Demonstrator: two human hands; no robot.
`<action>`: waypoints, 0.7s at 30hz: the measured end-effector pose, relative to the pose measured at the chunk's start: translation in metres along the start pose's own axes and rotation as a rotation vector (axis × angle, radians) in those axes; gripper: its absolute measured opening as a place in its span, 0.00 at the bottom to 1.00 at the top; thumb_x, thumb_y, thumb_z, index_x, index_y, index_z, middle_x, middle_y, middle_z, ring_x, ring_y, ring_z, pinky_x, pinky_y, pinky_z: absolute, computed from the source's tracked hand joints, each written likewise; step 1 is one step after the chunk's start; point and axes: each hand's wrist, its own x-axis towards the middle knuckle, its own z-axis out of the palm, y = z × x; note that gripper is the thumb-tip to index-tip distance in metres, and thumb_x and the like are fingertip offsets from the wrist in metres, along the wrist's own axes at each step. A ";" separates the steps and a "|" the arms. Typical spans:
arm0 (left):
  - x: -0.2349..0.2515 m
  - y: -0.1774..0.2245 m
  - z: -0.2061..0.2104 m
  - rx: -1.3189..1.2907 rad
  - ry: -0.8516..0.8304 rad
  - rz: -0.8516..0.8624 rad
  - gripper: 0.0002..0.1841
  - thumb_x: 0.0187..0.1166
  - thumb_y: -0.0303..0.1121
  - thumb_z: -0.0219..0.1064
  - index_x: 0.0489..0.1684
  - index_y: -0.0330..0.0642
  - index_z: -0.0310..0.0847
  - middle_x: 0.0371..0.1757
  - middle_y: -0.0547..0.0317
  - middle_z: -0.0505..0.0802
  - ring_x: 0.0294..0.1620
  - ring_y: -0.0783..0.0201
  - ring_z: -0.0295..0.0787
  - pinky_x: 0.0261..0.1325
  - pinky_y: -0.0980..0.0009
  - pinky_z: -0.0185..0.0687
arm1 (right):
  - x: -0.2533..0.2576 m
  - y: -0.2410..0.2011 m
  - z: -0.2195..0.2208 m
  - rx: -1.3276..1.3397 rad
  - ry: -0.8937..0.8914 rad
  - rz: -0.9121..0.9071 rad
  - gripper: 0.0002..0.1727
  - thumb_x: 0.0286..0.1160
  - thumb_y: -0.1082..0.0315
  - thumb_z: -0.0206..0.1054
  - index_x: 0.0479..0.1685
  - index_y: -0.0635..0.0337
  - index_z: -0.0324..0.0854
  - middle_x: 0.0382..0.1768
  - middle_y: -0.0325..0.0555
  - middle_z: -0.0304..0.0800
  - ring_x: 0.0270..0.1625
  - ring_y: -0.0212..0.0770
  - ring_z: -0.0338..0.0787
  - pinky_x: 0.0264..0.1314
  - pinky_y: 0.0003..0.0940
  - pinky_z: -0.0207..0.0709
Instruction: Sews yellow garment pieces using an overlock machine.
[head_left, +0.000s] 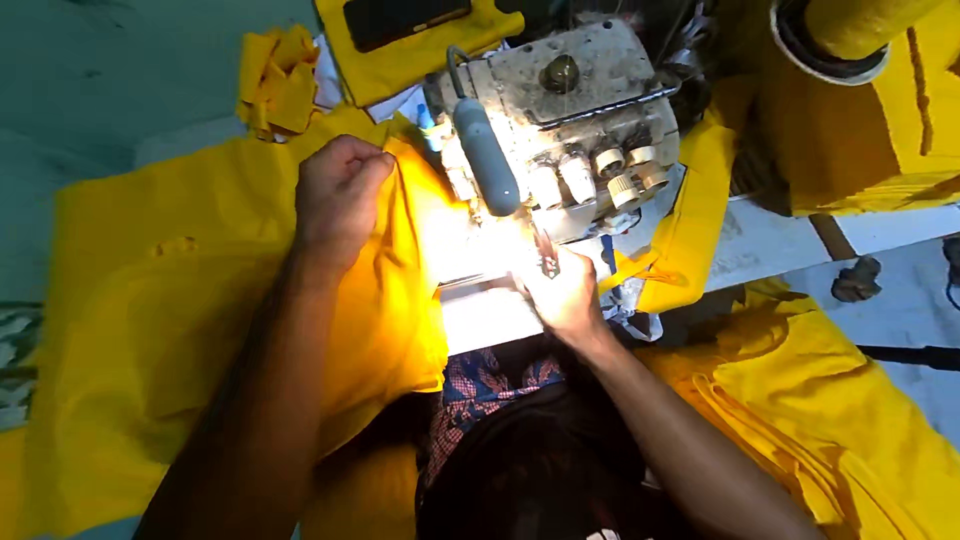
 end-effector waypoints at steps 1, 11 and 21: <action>-0.007 0.002 -0.010 -0.205 -0.049 -0.007 0.06 0.85 0.37 0.60 0.43 0.48 0.80 0.37 0.68 0.88 0.39 0.72 0.86 0.49 0.68 0.87 | -0.004 0.000 -0.005 -0.061 -0.005 -0.049 0.14 0.76 0.51 0.72 0.32 0.51 0.83 0.19 0.33 0.81 0.21 0.29 0.81 0.23 0.31 0.79; -0.104 0.043 -0.061 -0.394 -0.159 0.221 0.06 0.79 0.39 0.65 0.40 0.50 0.85 0.77 0.56 0.85 0.72 0.56 0.85 0.66 0.62 0.88 | -0.010 -0.044 0.003 -0.517 0.049 -0.466 0.24 0.74 0.48 0.68 0.59 0.57 0.89 0.47 0.46 0.92 0.36 0.42 0.92 0.31 0.43 0.84; -0.130 0.051 -0.057 -0.116 -0.118 0.342 0.06 0.77 0.44 0.70 0.39 0.55 0.84 0.73 0.68 0.84 0.58 0.71 0.87 0.56 0.74 0.87 | 0.005 -0.055 0.010 -0.583 0.070 -0.574 0.19 0.78 0.52 0.66 0.53 0.55 0.92 0.40 0.46 0.89 0.39 0.44 0.90 0.34 0.41 0.83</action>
